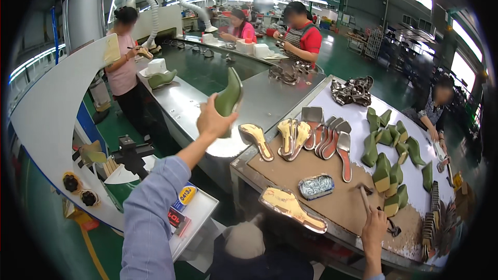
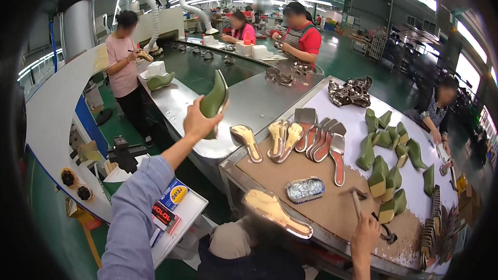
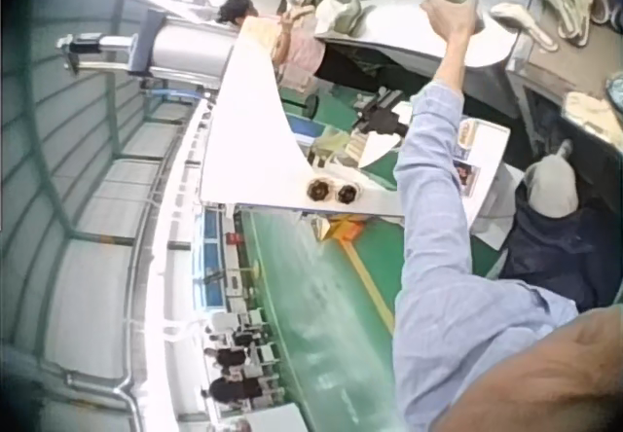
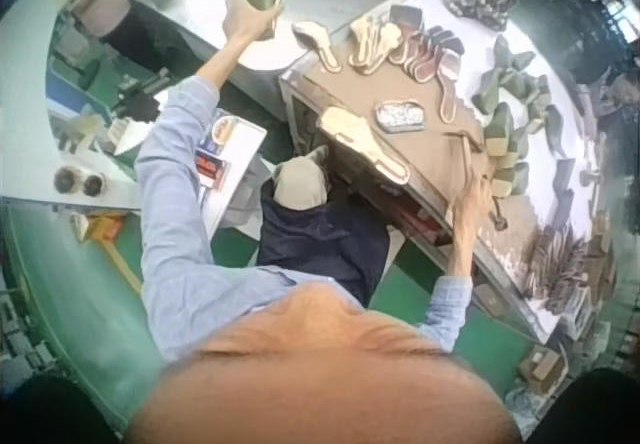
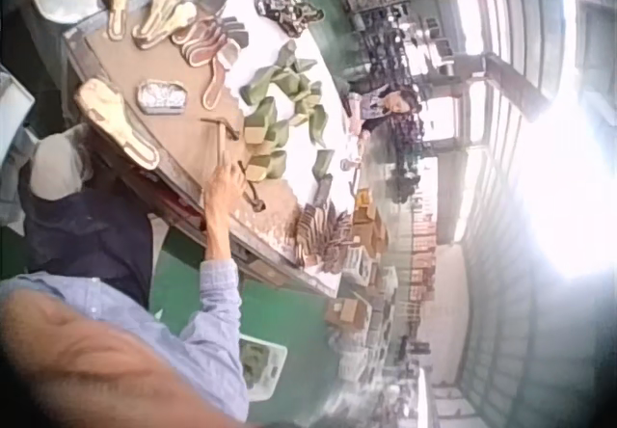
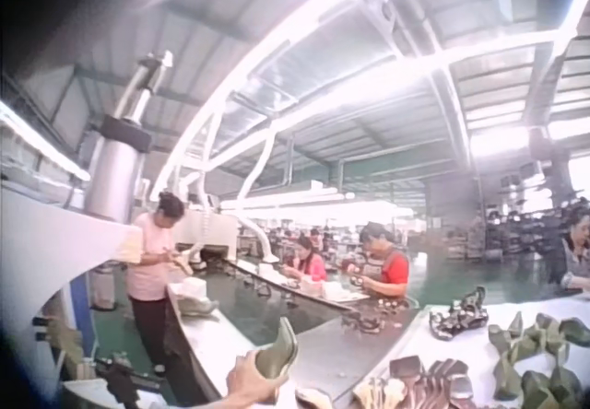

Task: The person assembles green high-heeled shoes by placing a sole onto the shoe base and securing it with a hammer. They repeatedly pick up a shoe, position the sole, and tap it into place using a hammer and a small metal tool. The finished shoes are placed on a nearby metal table.

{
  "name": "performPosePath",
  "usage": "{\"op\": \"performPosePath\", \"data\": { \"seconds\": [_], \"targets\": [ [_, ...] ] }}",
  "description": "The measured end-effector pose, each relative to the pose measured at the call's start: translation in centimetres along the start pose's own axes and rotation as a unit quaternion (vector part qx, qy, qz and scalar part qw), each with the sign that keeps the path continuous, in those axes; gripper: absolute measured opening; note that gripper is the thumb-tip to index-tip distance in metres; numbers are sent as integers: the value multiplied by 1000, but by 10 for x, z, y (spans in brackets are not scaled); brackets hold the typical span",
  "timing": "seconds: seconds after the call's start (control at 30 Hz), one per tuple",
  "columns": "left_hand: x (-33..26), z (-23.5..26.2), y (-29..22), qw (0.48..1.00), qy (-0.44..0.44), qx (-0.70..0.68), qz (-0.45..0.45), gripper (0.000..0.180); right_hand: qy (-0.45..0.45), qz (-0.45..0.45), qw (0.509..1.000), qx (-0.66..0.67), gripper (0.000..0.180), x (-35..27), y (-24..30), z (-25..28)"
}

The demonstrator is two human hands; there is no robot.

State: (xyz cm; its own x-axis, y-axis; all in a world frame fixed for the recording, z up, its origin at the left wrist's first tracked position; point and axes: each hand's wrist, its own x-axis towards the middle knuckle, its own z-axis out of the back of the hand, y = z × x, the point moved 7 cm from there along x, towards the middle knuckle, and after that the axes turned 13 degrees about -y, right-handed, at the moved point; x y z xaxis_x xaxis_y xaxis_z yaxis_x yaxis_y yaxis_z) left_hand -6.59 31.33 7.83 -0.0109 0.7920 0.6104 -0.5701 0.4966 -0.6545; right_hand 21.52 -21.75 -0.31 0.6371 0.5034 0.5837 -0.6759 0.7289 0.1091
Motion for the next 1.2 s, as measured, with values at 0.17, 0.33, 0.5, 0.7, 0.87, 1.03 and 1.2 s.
{"op": "performPosePath", "data": {
  "seconds": [0.17, 0.33, 0.5, 0.7, 0.87, 1.03, 1.2],
  "targets": [
    [38, -42, 129, 965, 145, 201, -85, 86, 62, 131, 951, 273, 61, -35, 111, 1],
    [43, -44, 174, 965, 137, 179, -131, 82, 142, 169, 923, 316, 72, -22, 177, -34],
    [-76, -42, 44, 916, 87, -373, 116, 77, -32, 41, 943, 328, 69, -18, 156, 12],
    [-162, 19, -98, 578, 360, -679, 273, 53, 36, 62, 875, 479, 61, 103, 308, 39],
    [-70, 22, -31, 850, 147, -480, 161, 42, -60, 162, 852, 494, 48, 76, 316, 23],
    [-48, -9, 82, 993, 65, 91, 26, 58, 28, 26, 871, 489, 44, 20, 218, -14],
    [-33, -18, 102, 978, -9, 204, -44, 67, 32, -88, 883, 460, 44, -8, 130, -24]
  ]
}}
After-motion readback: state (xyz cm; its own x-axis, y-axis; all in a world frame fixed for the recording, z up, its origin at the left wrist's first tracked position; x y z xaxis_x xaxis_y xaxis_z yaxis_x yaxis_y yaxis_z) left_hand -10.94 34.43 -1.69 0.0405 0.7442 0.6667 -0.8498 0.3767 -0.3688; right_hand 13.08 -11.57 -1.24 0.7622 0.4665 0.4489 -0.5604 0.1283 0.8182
